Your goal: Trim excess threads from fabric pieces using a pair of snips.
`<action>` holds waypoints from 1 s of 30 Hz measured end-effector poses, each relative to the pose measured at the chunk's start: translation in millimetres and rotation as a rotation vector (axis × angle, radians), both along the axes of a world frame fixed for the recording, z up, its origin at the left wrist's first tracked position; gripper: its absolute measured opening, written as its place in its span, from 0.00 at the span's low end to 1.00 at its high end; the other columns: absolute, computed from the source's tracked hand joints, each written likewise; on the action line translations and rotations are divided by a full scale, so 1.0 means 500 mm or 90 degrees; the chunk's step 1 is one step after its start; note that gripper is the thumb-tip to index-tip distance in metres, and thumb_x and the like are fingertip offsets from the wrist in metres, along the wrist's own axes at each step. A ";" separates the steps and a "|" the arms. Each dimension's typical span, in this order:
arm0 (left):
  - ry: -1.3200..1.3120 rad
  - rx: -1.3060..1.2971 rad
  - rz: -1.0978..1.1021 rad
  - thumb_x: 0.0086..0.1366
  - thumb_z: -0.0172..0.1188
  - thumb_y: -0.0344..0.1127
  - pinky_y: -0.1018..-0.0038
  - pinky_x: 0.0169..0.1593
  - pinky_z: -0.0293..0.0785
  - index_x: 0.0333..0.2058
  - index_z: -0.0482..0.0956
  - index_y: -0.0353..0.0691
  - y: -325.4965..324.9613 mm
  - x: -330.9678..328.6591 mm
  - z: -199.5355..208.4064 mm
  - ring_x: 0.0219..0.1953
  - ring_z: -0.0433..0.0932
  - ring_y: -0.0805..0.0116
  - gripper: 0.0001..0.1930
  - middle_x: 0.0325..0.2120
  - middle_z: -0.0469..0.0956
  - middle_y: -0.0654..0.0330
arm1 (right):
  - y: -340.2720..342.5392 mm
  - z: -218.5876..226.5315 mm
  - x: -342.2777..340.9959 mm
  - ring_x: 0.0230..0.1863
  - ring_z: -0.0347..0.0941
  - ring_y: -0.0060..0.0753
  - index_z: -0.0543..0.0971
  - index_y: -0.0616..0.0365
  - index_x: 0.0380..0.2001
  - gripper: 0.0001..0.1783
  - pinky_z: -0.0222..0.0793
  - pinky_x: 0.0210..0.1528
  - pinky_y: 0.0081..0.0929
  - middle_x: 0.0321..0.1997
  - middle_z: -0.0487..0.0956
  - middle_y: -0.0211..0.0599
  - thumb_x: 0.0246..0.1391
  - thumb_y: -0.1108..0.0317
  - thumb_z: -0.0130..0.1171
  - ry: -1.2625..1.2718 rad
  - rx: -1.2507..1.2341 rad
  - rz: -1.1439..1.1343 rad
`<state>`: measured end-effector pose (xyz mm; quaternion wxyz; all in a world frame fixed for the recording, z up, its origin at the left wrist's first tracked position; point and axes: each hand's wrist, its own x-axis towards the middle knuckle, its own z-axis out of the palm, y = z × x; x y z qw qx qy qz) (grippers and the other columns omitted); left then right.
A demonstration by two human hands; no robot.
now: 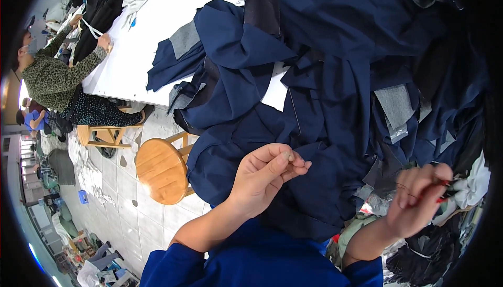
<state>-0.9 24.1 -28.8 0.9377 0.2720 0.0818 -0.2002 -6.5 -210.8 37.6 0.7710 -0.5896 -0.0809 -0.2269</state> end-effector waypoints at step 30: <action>-0.675 0.817 0.088 0.50 0.56 0.14 0.63 0.47 0.74 0.31 0.71 0.33 -0.042 -0.002 0.008 0.30 0.76 0.58 0.11 0.26 0.75 0.54 | 0.128 -0.095 -0.044 0.24 0.72 0.19 0.79 0.67 0.27 0.05 0.65 0.27 0.14 0.26 0.79 0.36 0.43 0.82 0.62 0.306 -0.263 0.060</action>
